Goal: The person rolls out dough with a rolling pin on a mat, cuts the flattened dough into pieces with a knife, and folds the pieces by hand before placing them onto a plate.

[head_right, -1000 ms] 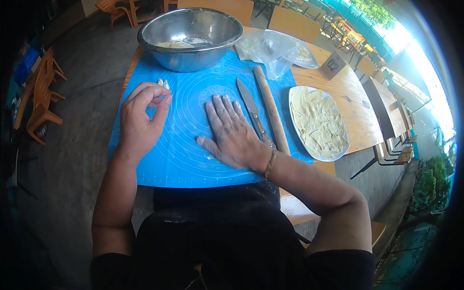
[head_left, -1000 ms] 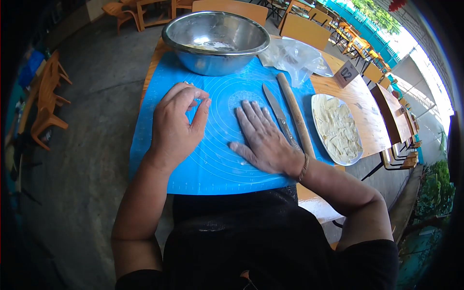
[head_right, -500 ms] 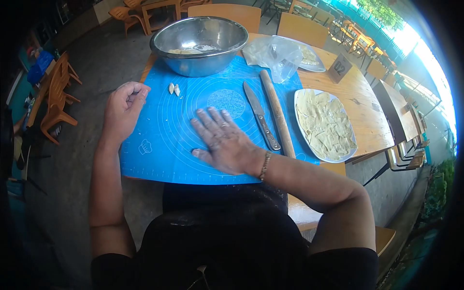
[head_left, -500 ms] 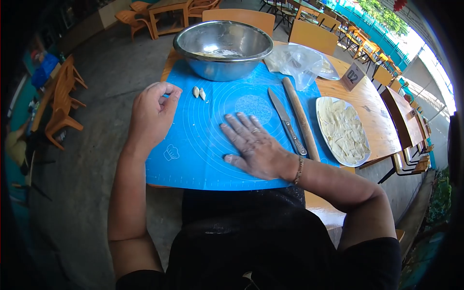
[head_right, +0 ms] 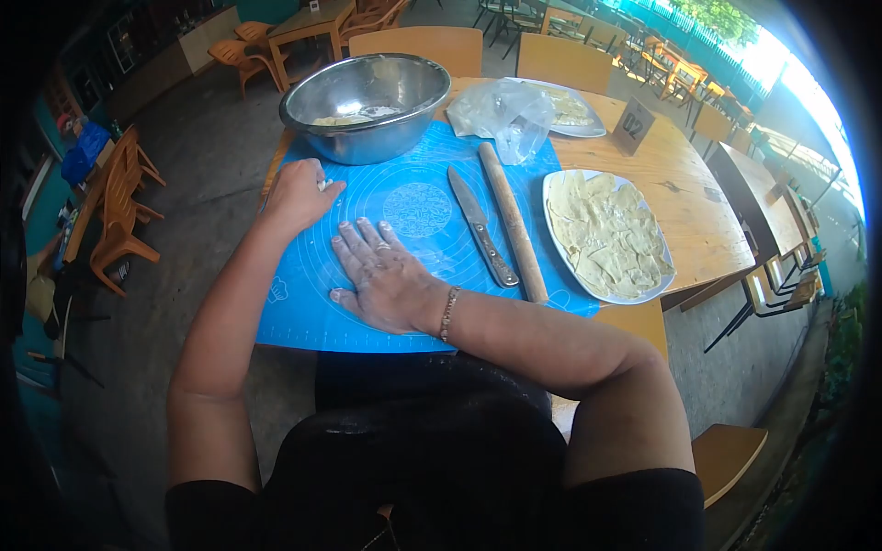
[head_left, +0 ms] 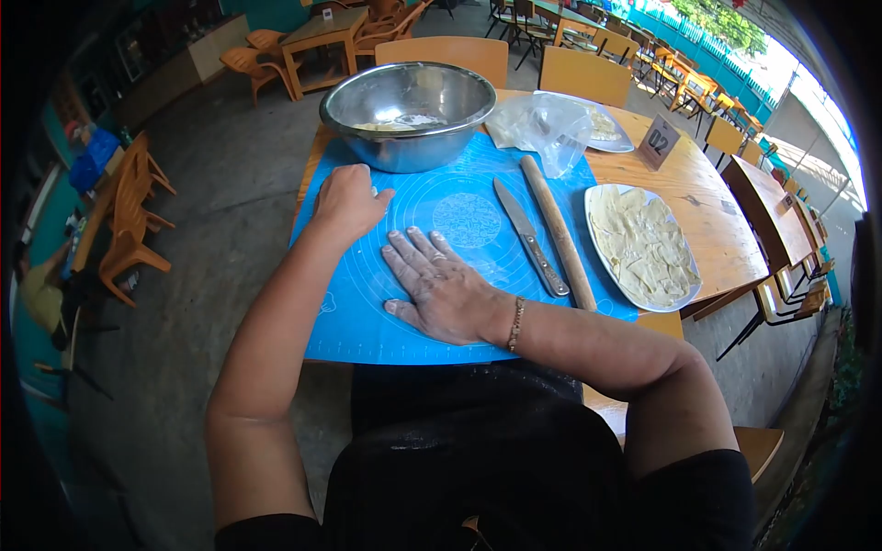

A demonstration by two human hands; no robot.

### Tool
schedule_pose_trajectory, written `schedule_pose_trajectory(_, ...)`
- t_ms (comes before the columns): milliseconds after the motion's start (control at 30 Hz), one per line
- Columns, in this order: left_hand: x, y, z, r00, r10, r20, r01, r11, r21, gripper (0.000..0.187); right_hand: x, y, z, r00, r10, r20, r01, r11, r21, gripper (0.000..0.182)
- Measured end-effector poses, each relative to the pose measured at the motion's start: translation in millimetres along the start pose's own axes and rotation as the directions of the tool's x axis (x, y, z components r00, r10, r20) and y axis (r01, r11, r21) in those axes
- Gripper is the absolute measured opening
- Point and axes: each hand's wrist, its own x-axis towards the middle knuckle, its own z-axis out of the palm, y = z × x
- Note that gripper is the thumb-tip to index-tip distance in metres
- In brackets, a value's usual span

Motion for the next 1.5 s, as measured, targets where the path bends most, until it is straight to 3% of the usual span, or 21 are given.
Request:
schedule_pose_trajectory(233, 22, 4, 32, 0.992, -0.12, -0.037, 0.121, 0.992, 0.041, 0.03, -11, 15, -6, 0.964, 0.257, -0.071, -0.264, 0.957, -0.118, 0.077)
schedule_pose_trajectory(300, 25, 2, 35, 0.986, -0.166, -0.033, 0.168, 0.982, 0.082, 0.026, -19, 5, -5, 0.982, 0.148, -0.117, -0.159, 0.983, -0.09, 0.071)
schedule_pose_trajectory(400, 19, 6, 24, 0.981, -0.19, 0.039, 0.185, 0.976, 0.113, 0.024, -24, 10, -11, 0.999, -0.042, -0.002, 0.042, 0.996, 0.081, 0.063)
schedule_pose_trajectory(500, 9, 0, 26, 0.999, -0.039, 0.003, 0.038, 0.996, 0.086, 0.024, -19, 30, -39, 0.983, 0.178, -0.031, -0.175, 0.981, 0.083, 0.03)
schedule_pose_trajectory(533, 5, 5, 23, 0.999, -0.039, 0.002, 0.039, 0.995, 0.09, 0.024, -19, 28, -49, 0.963, 0.197, -0.186, -0.173, 0.975, 0.14, 0.024)
schedule_pose_trajectory(567, 0, 15, 17, 0.994, -0.07, 0.079, 0.075, 0.995, -0.068, 0.024, -18, 25, -52, 0.962, 0.197, -0.189, -0.172, 0.975, 0.142, 0.024)
schedule_pose_trajectory(633, -11, 28, 13, 0.983, -0.087, 0.161, 0.122, 0.967, -0.222, 0.024, -15, 17, -52, 0.924, 0.332, 0.189, -0.367, 0.91, 0.192, 0.022)
schedule_pose_trajectory(667, -17, 32, 14, 0.985, -0.036, 0.169, 0.086, 0.951, -0.296, 0.023, -19, 17, -33, 0.981, 0.182, -0.059, -0.172, 0.973, 0.154, 0.018)
schedule_pose_trajectory(700, -21, 36, 14, 0.986, 0.016, 0.169, 0.048, 0.928, -0.371, 0.023, -20, 23, -21, 0.981, 0.185, -0.061, -0.174, 0.973, 0.154, 0.018)
schedule_pose_trajectory(767, -30, 40, 18, 0.991, 0.058, 0.124, -0.007, 0.926, -0.378, 0.022, -18, 21, -20, 0.91, 0.08, -0.407, -0.062, 0.996, 0.058, 0.014)
schedule_pose_trajectory(900, -46, 49, 22, 0.991, 0.046, 0.13, 0.031, 0.845, -0.533, 0.016, -24, 44, -31, 0.956, 0.117, -0.27, -0.101, 0.992, 0.075, 0.011)
schedule_pose_trajectory(933, -46, 48, 22, 0.967, 0.013, 0.255, 0.175, 0.694, -0.699, 0.016, -27, 41, -41, 0.959, 0.197, -0.206, -0.152, 0.965, 0.214, 0.01)
schedule_pose_trajectory(967, -48, 47, 22, 0.924, 0.012, 0.381, 0.325, 0.498, -0.804, 0.016, -29, 43, -43, 0.959, 0.197, -0.205, -0.152, 0.965, 0.214, 0.01)
schedule_pose_trajectory(1033, -50, 47, 27, 0.926, 0.004, 0.378, 0.327, 0.494, -0.806, 0.016, -33, 48, -48, 0.866, 0.381, -0.323, -0.192, 0.851, 0.489, 0.009)
schedule_pose_trajectory(1100, -54, 49, 30, 0.928, -0.002, 0.374, 0.327, 0.489, -0.809, 0.017, -40, 52, -61, 0.839, 0.379, -0.391, -0.193, 0.878, 0.437, 0.011)
schedule_pose_trajectory(1167, -60, 53, 31, 0.982, 0.113, 0.154, -0.041, 0.912, -0.408, 0.02, -51, 57, -75, 0.857, 0.305, -0.415, -0.269, 0.952, 0.143, 0.014)
schedule_pose_trajectory(1200, -61, 55, 31, 0.982, 0.091, 0.165, -0.015, 0.911, -0.411, 0.023, -58, 62, -79, 0.859, 0.301, -0.413, -0.266, 0.954, 0.14, 0.014)
schedule_pose_trajectory(1267, -63, 53, 33, 0.981, 0.179, 0.074, -0.132, 0.895, -0.426, 0.023, -71, 72, -85, 0.83, 0.38, -0.407, -0.515, 0.803, -0.3, 0.016)
schedule_pose_trajectory(1367, -68, 58, 41, 0.931, 0.34, -0.13, -0.363, 0.846, -0.391, 0.022, -80, 81, -81, 0.784, 0.588, -0.2, -0.621, 0.746, -0.243, 0.019)
schedule_pose_trajectory(1400, -69, 59, 43, 0.882, 0.403, -0.244, -0.466, 0.817, -0.339, 0.022, -80, 84, -77, 0.8, 0.558, -0.22, -0.598, 0.767, -0.233, 0.019)
schedule_pose_trajectory(1500, -66, 57, 46, 0.906, 0.407, -0.118, -0.422, 0.847, -0.324, 0.022, -74, 79, -81, 0.782, 0.577, -0.236, -0.617, 0.77, -0.162, 0.018)
